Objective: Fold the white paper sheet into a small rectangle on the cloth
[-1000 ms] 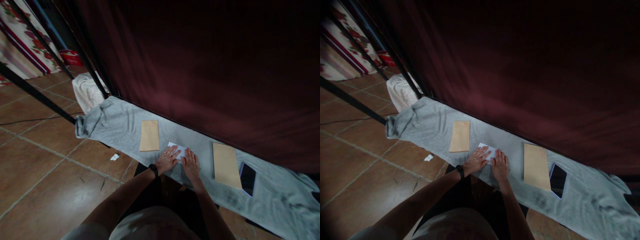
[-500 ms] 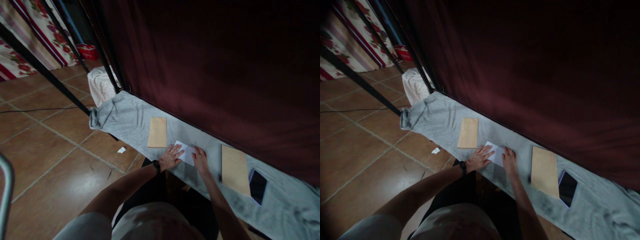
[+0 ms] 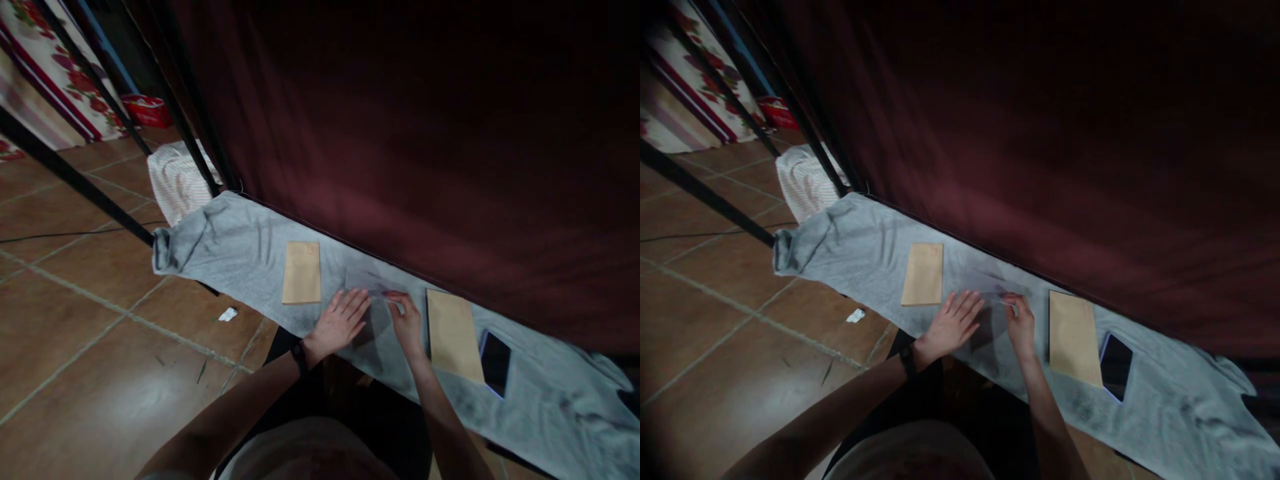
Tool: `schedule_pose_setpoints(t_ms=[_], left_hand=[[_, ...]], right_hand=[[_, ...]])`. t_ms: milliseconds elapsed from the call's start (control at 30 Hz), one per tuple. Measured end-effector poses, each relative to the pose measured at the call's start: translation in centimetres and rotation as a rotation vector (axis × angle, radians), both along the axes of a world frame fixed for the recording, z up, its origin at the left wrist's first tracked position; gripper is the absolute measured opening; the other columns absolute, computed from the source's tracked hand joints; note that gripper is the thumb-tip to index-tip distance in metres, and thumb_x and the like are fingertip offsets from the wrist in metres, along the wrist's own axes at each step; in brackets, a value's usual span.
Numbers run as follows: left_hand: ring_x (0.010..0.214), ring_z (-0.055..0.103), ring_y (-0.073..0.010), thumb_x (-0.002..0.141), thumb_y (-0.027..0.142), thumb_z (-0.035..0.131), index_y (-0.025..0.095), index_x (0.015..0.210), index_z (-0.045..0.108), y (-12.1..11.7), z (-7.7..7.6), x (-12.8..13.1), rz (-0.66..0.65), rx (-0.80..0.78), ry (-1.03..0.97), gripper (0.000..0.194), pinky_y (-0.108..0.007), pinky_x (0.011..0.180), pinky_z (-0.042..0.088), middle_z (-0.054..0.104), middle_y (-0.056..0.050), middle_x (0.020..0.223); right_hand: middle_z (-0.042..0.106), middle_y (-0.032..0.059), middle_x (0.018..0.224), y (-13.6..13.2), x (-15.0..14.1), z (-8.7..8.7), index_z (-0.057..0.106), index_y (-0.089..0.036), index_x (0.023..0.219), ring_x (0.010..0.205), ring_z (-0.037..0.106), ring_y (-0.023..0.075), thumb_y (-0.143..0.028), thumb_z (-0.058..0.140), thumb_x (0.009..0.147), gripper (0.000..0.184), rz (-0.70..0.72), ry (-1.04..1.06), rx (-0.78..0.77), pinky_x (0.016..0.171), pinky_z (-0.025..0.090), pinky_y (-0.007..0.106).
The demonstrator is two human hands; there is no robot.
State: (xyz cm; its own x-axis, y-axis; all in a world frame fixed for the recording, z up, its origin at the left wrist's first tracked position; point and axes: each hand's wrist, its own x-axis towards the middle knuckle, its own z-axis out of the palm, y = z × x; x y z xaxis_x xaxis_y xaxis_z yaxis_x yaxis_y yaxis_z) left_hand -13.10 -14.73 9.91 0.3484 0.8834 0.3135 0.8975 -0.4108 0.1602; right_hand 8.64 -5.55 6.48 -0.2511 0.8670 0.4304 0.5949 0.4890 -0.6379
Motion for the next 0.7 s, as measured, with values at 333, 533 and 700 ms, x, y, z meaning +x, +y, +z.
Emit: schedule_pose_setpoints(t_ms=[333,533,700], left_hand=[[0.145,0.034,-0.0273,0.101,0.045,0.038,0.016,0.149,0.039,-0.7,-7.7,3.0,0.04,-0.087,-0.009,0.057,-0.049,0.119,0.027,0.041,-0.013,0.155],[0.145,0.034,-0.0257,0.099,0.026,0.032,0.012,0.151,0.036,1.9,-7.6,4.2,0.083,-0.065,-0.066,0.053,-0.047,0.12,0.027,0.043,-0.013,0.154],[0.148,0.027,-0.0262,0.097,0.022,0.034,0.011,0.151,0.035,3.5,-8.2,3.9,0.098,-0.077,-0.04,0.055,-0.05,0.122,0.021,0.038,-0.014,0.157]], right_hand=[[0.069,0.006,0.123,-6.8,1.3,-5.1,0.071,-0.023,0.108,0.121,0.058,0.0216,-0.006,0.038,0.082,0.045,0.035,-0.236,-0.158,0.108,0.045,0.045],[0.056,0.0065,0.144,-5.1,-2.0,-4.6,0.054,-0.019,0.14,0.133,0.049,0.0165,-0.018,0.028,0.098,0.049,-0.016,-0.268,-0.154,0.112,0.04,0.037],[0.039,0.0121,0.156,-4.3,-3.9,-5.3,0.039,-0.016,0.15,0.147,0.029,0.0235,-0.025,0.029,0.102,0.05,-0.054,-0.552,-0.094,0.118,0.025,0.049]])
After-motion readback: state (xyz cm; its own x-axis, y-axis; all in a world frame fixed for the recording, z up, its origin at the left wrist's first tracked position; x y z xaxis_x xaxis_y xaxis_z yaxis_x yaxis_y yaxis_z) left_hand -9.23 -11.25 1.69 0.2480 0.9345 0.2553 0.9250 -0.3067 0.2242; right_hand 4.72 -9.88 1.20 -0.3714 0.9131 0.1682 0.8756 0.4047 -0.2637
